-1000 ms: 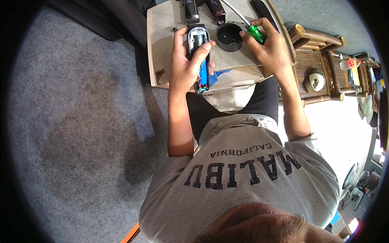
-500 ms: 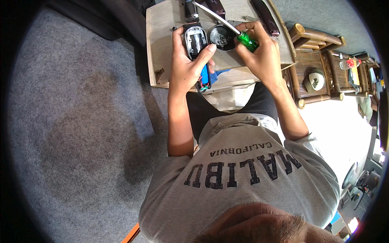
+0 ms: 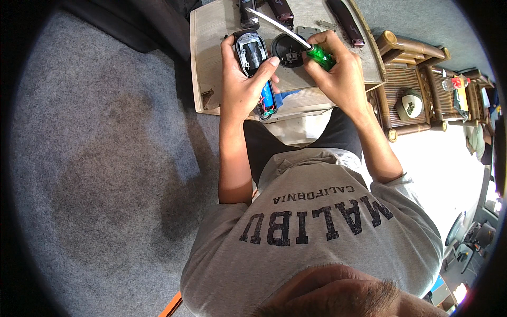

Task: The person disassembles hair clippers using a screwdriver, removing screws from the back and prying the casing open to reveal internal components.

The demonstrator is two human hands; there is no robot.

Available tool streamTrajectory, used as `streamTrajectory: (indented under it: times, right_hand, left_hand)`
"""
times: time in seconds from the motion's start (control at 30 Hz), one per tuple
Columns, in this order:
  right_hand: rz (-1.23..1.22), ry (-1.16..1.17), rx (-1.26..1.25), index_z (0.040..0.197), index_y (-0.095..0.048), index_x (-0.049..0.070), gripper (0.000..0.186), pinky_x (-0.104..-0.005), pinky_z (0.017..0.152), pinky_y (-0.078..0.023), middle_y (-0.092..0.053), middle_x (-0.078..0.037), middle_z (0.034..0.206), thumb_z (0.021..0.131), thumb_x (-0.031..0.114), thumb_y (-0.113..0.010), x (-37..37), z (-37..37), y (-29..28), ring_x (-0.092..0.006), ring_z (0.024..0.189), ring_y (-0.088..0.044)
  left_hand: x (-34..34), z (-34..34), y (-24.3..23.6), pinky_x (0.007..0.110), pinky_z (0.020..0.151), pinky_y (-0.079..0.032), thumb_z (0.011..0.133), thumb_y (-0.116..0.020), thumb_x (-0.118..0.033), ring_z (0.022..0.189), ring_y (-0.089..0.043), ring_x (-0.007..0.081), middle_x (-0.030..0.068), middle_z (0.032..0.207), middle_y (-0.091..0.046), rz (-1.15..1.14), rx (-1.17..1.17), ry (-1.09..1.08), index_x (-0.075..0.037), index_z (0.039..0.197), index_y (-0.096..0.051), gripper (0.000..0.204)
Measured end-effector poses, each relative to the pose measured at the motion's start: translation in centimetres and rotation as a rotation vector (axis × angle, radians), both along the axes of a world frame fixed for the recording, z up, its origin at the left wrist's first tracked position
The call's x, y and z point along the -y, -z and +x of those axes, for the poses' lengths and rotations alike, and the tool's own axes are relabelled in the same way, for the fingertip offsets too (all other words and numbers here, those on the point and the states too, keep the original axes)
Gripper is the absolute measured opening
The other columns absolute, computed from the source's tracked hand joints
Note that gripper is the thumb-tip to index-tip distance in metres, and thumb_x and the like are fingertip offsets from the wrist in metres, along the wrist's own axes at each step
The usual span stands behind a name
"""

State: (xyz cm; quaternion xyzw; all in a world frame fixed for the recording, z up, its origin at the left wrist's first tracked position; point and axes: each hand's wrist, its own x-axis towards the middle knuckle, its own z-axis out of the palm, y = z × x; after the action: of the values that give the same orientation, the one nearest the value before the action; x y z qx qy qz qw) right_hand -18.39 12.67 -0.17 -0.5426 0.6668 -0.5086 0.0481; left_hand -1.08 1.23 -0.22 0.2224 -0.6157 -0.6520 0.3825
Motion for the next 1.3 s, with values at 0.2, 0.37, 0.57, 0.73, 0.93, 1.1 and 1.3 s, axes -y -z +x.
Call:
streamTrajectory:
  times: [0.2,0.37,0.57,0.73,0.93,1.1,1.3]
  right_hand:
    - [0.171,-0.061,-0.171,0.107,-0.068,0.002,0.023,-0.0352,0.072,-0.056,-0.074,-0.015,0.082,0.087,0.012,-0.072,0.0,-0.5,-1.9,-0.0318,0.076,-0.074]
    - [0.136,-0.213,-0.234,0.107,-0.076,0.003,0.025,-0.0403,0.070,-0.056,-0.072,-0.019,0.075,0.087,0.017,-0.071,0.8,-1.9,-1.9,-0.0351,0.072,-0.073]
    - [0.259,-0.233,-0.272,0.107,-0.079,0.005,0.029,-0.0419,0.070,-0.056,-0.070,-0.022,0.074,0.086,0.022,-0.069,1.2,-2.1,-2.3,-0.0368,0.070,-0.071]
    - [0.271,-0.203,-0.339,0.109,-0.078,0.003,0.033,-0.0443,0.066,-0.055,-0.067,-0.022,0.069,0.084,0.022,-0.069,1.0,-1.7,-3.1,-0.0398,0.066,-0.069]
    - [0.282,-0.253,-0.405,0.112,-0.075,-0.002,0.039,-0.0462,0.067,-0.055,-0.066,-0.024,0.069,0.083,0.024,-0.069,0.9,-1.6,-2.8,-0.0416,0.068,-0.069]
    - [0.304,-0.230,-0.351,0.113,-0.075,-0.003,0.041,-0.0465,0.070,-0.056,-0.067,-0.026,0.071,0.083,0.024,-0.070,1.0,-1.4,-3.3,-0.0420,0.070,-0.070]
    - [0.319,-0.193,-0.406,0.110,-0.076,0.000,0.038,-0.0472,0.075,-0.058,-0.070,-0.024,0.077,0.084,0.027,-0.071,1.1,-1.8,-3.2,-0.0417,0.076,-0.072]
  left_hand:
    - [-0.1,-0.2,-0.1,0.033,0.051,-0.060,0.093,-0.075,-0.002,0.065,-0.067,0.0158,0.0098,0.092,-0.065,0.011,0.014,-0.023,-0.004,0.137,-0.033,0.061]
    - [-0.1,-0.5,-0.2,0.033,0.050,-0.060,0.093,-0.076,-0.002,0.065,-0.067,0.0153,0.0095,0.093,-0.065,0.024,0.033,-0.044,-0.005,0.137,-0.033,0.061]
    - [-0.2,-0.6,-0.4,0.033,0.050,-0.060,0.092,-0.076,-0.002,0.062,-0.066,0.0147,0.0095,0.092,-0.066,0.040,0.067,-0.046,-0.006,0.136,-0.034,0.060]
    - [-0.1,-0.6,-0.2,0.032,0.050,-0.059,0.092,-0.076,-0.001,0.062,-0.066,0.0140,0.0092,0.090,-0.066,0.037,0.063,-0.048,-0.006,0.136,-0.034,0.061]
    - [-0.1,-0.6,-0.3,0.032,0.049,-0.058,0.092,-0.077,-0.002,0.061,-0.065,0.0132,0.0083,0.090,-0.065,0.039,0.079,-0.040,-0.006,0.132,-0.035,0.058]
    - [-0.1,-0.5,-0.3,0.032,0.049,-0.058,0.092,-0.077,-0.002,0.060,-0.064,0.0129,0.0078,0.091,-0.064,0.036,0.087,-0.034,-0.007,0.129,-0.036,0.056]
    - [-0.2,-0.6,-0.4,0.031,0.050,-0.059,0.092,-0.077,-0.002,0.062,-0.064,0.0128,0.0072,0.093,-0.065,0.047,0.073,-0.038,-0.007,0.132,-0.035,0.058]
